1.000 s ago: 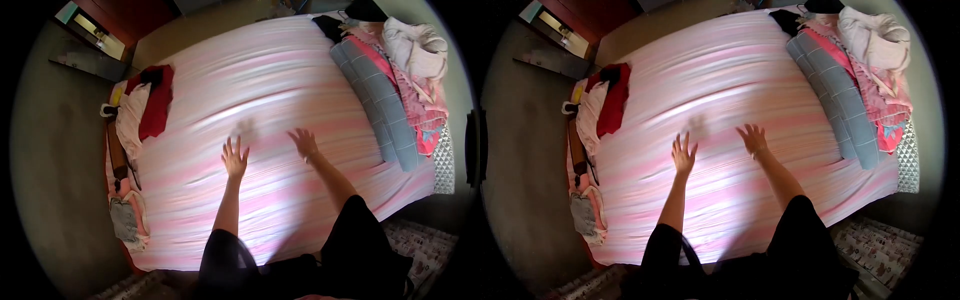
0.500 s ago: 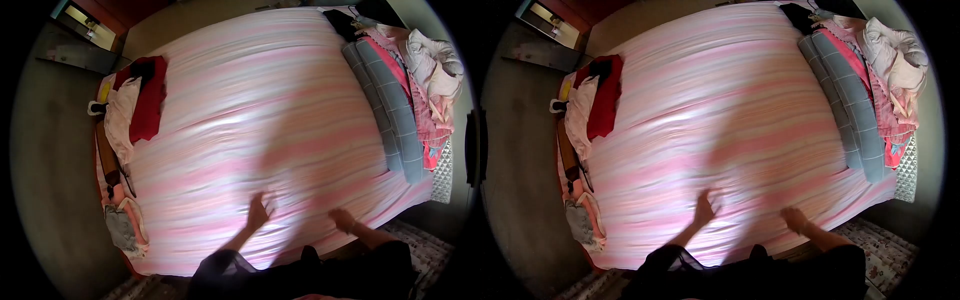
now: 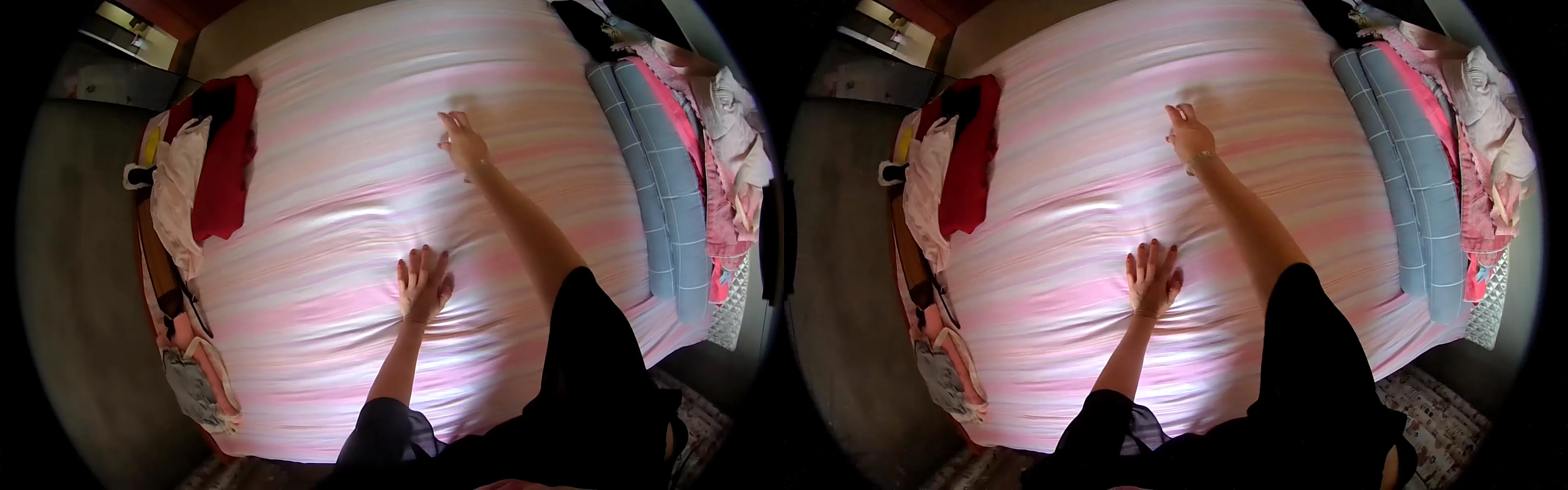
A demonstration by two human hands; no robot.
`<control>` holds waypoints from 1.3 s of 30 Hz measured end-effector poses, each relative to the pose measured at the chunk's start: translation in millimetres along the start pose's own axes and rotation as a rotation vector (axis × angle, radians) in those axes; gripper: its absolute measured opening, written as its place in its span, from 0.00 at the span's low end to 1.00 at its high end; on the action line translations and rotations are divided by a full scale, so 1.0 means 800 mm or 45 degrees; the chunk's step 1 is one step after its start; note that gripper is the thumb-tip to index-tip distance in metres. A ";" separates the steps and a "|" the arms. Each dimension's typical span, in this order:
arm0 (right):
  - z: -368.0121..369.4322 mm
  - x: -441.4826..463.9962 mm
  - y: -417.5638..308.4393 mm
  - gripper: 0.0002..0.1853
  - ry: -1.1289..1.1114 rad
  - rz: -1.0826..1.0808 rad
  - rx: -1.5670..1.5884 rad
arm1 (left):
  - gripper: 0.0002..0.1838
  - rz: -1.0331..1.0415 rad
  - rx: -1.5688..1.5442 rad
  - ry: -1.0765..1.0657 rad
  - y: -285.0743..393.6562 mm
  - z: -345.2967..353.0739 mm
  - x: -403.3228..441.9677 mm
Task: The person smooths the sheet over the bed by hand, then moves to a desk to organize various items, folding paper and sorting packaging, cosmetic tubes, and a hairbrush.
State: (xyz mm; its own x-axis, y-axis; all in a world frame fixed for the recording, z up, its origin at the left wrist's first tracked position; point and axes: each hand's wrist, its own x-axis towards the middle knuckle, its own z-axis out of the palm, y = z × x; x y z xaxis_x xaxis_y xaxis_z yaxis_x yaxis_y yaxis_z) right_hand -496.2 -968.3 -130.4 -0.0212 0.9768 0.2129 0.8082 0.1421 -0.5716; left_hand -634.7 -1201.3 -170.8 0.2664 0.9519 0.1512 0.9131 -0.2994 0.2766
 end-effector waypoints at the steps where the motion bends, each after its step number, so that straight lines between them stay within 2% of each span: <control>1: 0.013 0.007 0.005 0.12 -0.003 0.009 0.000 | 0.23 0.015 -0.009 0.050 -0.001 0.000 0.001; 3: 0.036 0.009 0.025 0.08 -0.206 0.153 0.297 | 0.22 0.000 -0.004 0.047 -0.003 0.003 0.002; 6: 0.038 -0.031 0.025 0.03 -0.320 0.168 0.305 | 0.22 -0.016 0.010 0.094 -0.002 0.002 0.003; 8: 0.030 -0.102 0.028 0.01 -0.392 -0.132 0.544 | 0.23 -0.036 -0.018 0.167 -0.003 0.009 0.005; 9: 0.021 -0.151 0.034 0.03 -0.401 -0.292 0.279 | 0.25 -0.064 0.039 0.115 -0.004 0.010 0.005; 10: 0.000 -0.202 0.039 0.04 -0.546 -0.224 0.300 | 0.27 -0.084 0.002 0.090 -0.005 0.012 0.006; 11: -0.046 -0.252 0.040 0.05 -0.588 -0.329 0.237 | 0.27 -0.125 0.052 -0.066 0.001 -0.003 0.013; 12: -0.081 -0.308 0.055 0.03 -0.641 -0.190 0.335 | 0.27 -0.101 0.028 0.005 -0.001 0.001 0.011; 14: -0.166 -0.426 0.087 0.01 -0.810 0.621 0.708 | 0.25 0.022 0.102 0.267 0.000 0.009 0.008; 15: -0.216 -0.480 0.092 0.01 -0.879 0.772 0.522 | 0.25 0.031 0.136 0.263 0.003 0.004 0.009; 17: -0.293 -0.645 0.175 0.09 -1.234 0.543 0.019 | 0.27 0.009 0.238 0.215 0.009 0.009 0.009; 18: -0.337 -0.740 0.216 0.11 -1.339 -0.238 -0.513 | 0.28 -0.012 0.276 0.179 0.016 0.004 0.007; 20: -0.437 -0.839 0.212 0.11 -1.677 0.211 -0.654 | 0.28 -0.128 0.517 0.138 0.032 0.019 -0.007; 21: -0.460 -0.909 0.224 0.07 -1.489 0.744 -0.696 | 0.27 -0.140 0.602 0.073 0.058 0.019 -0.019; 22: -0.476 -0.951 0.227 0.07 -1.118 1.482 -0.619 | 0.27 -0.157 0.692 0.017 0.097 0.020 -0.038; 24: -0.513 -1.015 0.208 0.03 -0.623 1.538 -0.533 | 0.28 0.073 0.728 0.042 0.181 0.047 -0.107; 26: -0.506 -1.047 0.208 0.02 -0.530 1.649 -0.301 | 0.28 0.399 0.410 -0.116 0.282 0.051 -0.187; 28: -0.488 -1.054 0.220 0.02 -0.303 2.025 0.328 | 0.29 0.686 0.018 -0.402 0.370 0.053 -0.255; 30: -0.466 -1.074 0.228 0.04 -0.349 1.706 0.083 | 0.29 0.869 -0.197 -0.604 0.421 0.051 -0.288; 32: -0.508 -1.031 0.204 0.04 -0.327 1.738 0.234 | 0.30 0.875 -0.288 -0.616 0.452 0.055 -0.287; 34: -0.537 -1.035 0.217 0.03 -0.286 1.770 0.413 | 0.31 0.717 -0.302 -0.387 0.469 0.065 -0.252; 35: -0.542 -1.065 0.225 0.03 -0.129 1.862 0.563 | 0.31 0.573 -0.272 -0.209 0.470 0.073 -0.223; 37: -0.570 -1.108 0.228 0.04 0.226 1.972 0.827 | 0.32 0.093 -0.115 0.050 0.469 0.103 -0.147; 38: -0.573 -1.150 0.232 0.04 0.357 1.923 0.910 | 0.32 -0.122 0.174 -0.002 0.470 0.132 -0.107; 39: -0.588 -1.174 0.234 0.04 0.483 1.867 0.986 | 0.30 -0.550 0.181 -0.036 0.539 0.098 -0.076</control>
State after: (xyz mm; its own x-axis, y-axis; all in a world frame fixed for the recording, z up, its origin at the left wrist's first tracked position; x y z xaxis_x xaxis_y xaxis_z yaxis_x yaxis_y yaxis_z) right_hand -48.2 -1934.0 -64.6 0.6502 0.2753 -0.7081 -0.4373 -0.6265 -0.6451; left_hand -233.1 -1382.8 -135.3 -0.1416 0.9896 0.0238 0.9752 0.1354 0.1753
